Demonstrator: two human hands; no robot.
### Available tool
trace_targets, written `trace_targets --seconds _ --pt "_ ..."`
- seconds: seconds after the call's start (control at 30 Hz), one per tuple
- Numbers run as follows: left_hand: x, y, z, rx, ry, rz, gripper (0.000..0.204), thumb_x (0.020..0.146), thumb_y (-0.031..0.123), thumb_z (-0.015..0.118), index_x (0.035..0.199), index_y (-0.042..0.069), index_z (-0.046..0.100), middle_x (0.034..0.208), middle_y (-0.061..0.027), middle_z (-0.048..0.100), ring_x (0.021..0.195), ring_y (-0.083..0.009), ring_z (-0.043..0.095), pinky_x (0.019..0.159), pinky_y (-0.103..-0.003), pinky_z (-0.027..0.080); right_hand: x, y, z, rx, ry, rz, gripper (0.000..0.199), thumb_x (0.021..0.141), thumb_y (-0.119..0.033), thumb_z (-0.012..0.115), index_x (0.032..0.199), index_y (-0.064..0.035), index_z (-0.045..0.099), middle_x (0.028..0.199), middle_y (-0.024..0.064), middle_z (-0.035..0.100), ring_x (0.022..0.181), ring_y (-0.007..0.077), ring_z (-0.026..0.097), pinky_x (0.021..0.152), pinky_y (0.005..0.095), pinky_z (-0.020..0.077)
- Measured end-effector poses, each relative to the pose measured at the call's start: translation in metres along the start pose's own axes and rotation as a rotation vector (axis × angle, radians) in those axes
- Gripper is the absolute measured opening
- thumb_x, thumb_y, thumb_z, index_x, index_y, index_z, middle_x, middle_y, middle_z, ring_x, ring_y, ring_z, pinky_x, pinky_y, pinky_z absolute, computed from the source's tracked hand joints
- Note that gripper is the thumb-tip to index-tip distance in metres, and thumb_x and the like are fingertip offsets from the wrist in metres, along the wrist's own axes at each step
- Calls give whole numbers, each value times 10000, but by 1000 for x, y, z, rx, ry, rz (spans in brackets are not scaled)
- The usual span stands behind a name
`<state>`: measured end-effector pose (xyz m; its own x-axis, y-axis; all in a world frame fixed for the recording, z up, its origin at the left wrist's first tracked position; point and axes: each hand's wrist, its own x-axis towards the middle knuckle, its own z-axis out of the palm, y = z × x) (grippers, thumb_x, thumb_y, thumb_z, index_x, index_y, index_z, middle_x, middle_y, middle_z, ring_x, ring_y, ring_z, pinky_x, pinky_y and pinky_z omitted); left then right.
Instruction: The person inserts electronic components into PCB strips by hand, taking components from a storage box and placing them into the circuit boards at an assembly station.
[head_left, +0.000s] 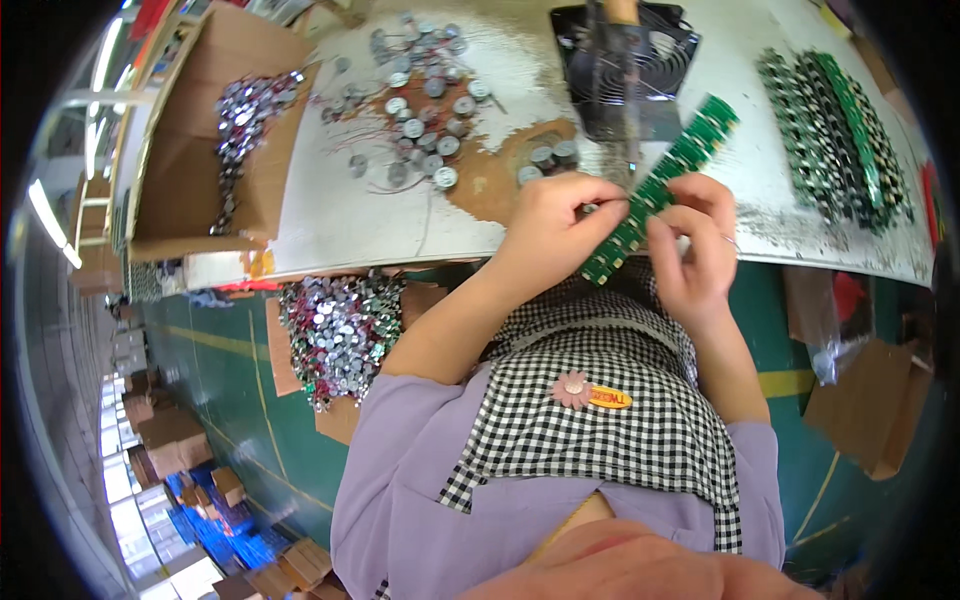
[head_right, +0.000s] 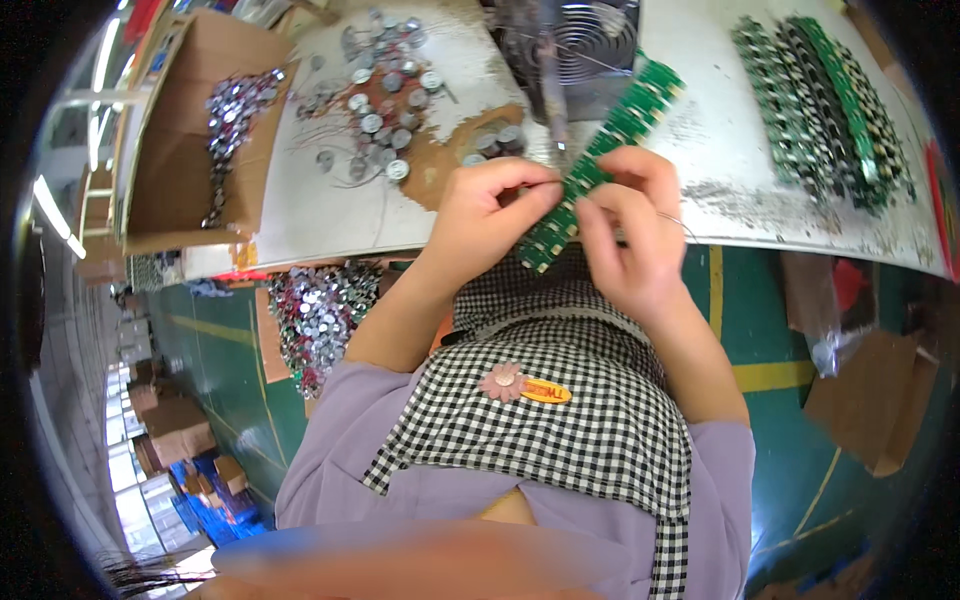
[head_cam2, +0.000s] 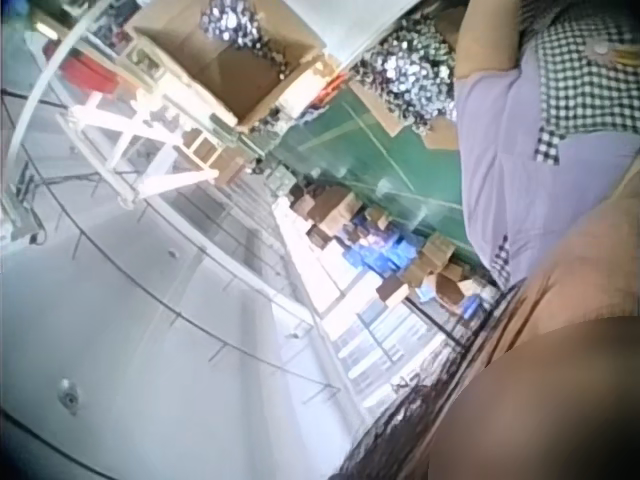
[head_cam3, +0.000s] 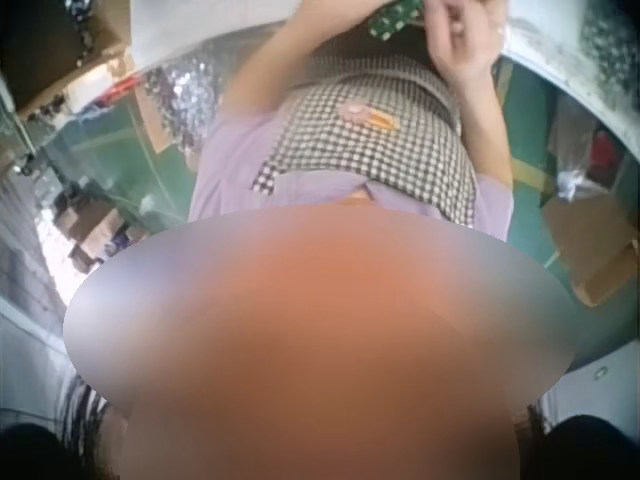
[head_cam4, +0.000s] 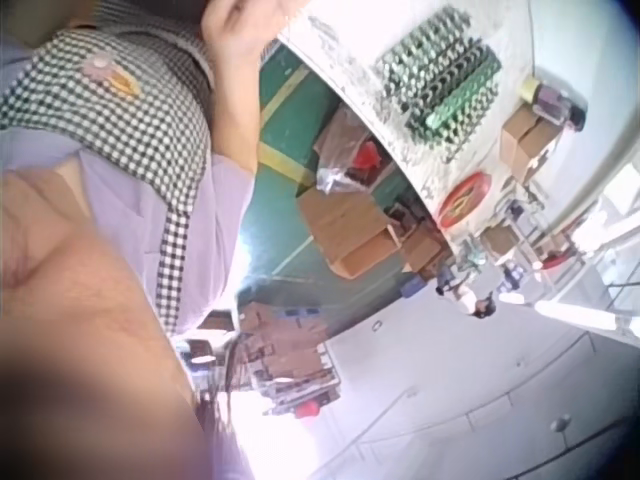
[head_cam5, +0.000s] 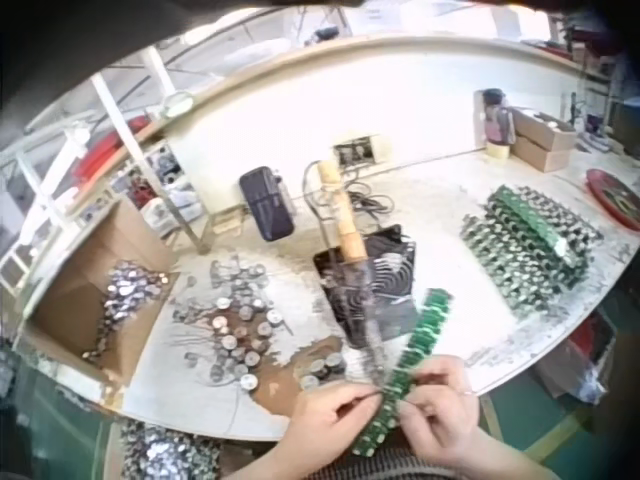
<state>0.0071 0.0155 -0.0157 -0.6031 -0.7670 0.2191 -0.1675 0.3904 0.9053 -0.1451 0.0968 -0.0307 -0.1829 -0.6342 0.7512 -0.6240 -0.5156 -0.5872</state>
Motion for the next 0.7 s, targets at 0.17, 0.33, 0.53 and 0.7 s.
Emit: trace_targets --seconds 0.17,0.33,0.53,0.7 --pt "8 0 -18 27 -152 84 159 798 123 694 894 -1 671 799 -44 647 671 -74 559 596 -219 446 -5 10 -5 222 102 264 47 834 29 620 834 32 573 906 150 618 664 130 560 587 214 460" --pt "22 -3 -72 572 644 433 286 707 131 751 963 44 660 841 -61 616 788 -199 576 693 -284 460 -11 17 -1 385 99 472 80 908 -29 554 855 30 556 933 97 622 678 72 568 596 191 463" --pt "20 -3 -136 118 687 -198 297 787 132 711 995 -68 642 662 12 576 604 -37 465 541 -202 360 -11 15 2 433 84 493 69 911 -12 537 856 29 531 957 101 600 678 80 572 611 196 486" --pt "44 -37 -124 -75 676 -76 214 821 126 679 943 -50 668 704 11 580 632 -74 498 586 -223 388 -12 15 3 401 54 429 77 910 -16 539 856 31 511 975 121 590 676 78 569 610 195 490"
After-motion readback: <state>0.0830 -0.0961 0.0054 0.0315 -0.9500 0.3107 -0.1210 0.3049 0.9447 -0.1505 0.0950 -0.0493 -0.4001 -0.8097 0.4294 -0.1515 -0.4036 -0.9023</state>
